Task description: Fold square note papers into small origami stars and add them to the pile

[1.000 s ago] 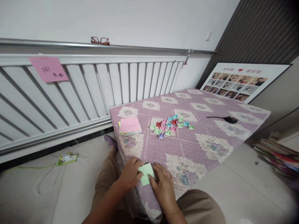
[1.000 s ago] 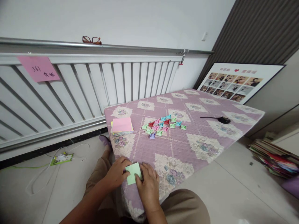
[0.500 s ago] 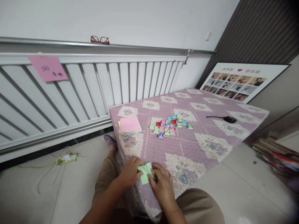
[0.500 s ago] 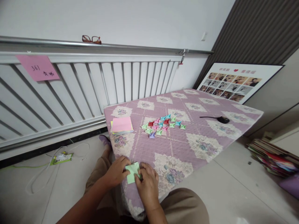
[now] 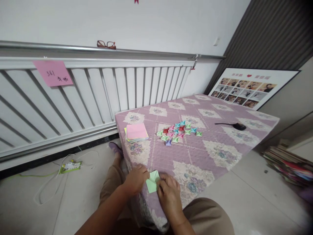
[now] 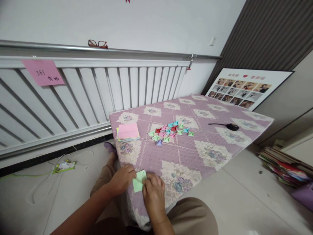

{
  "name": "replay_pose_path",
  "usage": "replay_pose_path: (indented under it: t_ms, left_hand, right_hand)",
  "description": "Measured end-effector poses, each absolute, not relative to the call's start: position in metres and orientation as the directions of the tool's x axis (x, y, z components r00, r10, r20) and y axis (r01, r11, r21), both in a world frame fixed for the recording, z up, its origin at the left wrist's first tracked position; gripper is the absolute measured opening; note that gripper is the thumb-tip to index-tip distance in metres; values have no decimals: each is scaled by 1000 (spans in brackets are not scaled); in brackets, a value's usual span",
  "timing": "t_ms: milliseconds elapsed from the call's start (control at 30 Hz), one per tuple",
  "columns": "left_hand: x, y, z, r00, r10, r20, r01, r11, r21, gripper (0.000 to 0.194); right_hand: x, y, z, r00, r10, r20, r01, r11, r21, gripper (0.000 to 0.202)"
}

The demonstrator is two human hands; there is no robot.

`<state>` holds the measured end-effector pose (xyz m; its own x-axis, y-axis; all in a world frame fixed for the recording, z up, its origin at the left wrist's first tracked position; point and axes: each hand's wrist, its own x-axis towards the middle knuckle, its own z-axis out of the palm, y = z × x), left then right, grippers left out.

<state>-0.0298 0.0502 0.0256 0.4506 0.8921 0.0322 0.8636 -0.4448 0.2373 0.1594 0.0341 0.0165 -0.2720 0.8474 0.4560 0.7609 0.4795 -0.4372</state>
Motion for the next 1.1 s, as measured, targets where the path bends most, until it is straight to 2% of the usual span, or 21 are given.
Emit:
replay_pose_path:
  t_ms: [67,200,400,533,633,767,900,1000,1100]
  left_hand:
    - [-29,46,26,465,885,30,868,-462,183,19]
    - [-29,34,29,475,880,24,868,-472,155,19]
    - [-24,9,26,441,897,25,889,-440,125,33]
    - [-20,-1,16,394,917,57,909,-398,123,35]
    - [-20,-5,3,366,926,94,918,-376,127,31]
    - [-24,-9,-12,334,935,122,931,-348,110,39]
    - [-22,-11,-8,283,955,84,945,-293,145,47]
    - [-17,-5,11,231,973,19,953,-231,195,45]
    - [-13,5,32,223,974,-39,941,-205,268,35]
  right_hand:
    - [161,31,17,-267,851,453,760,475,-443,15]
    - [170,26,14,-317,850,420,783,485,-389,22]
    - [177,19,11,-375,822,428,801,520,-297,26]
    - [164,12,6,-467,741,482,765,612,-201,36]
    - [156,7,1,-566,700,436,713,681,-167,41]
    - [162,4,-4,-555,730,398,730,657,-187,40]
    - [177,3,-5,-495,774,395,766,603,-223,38]
    - [181,4,0,-438,801,407,786,562,-259,32]
    - [176,10,8,-391,829,400,786,527,-322,23]
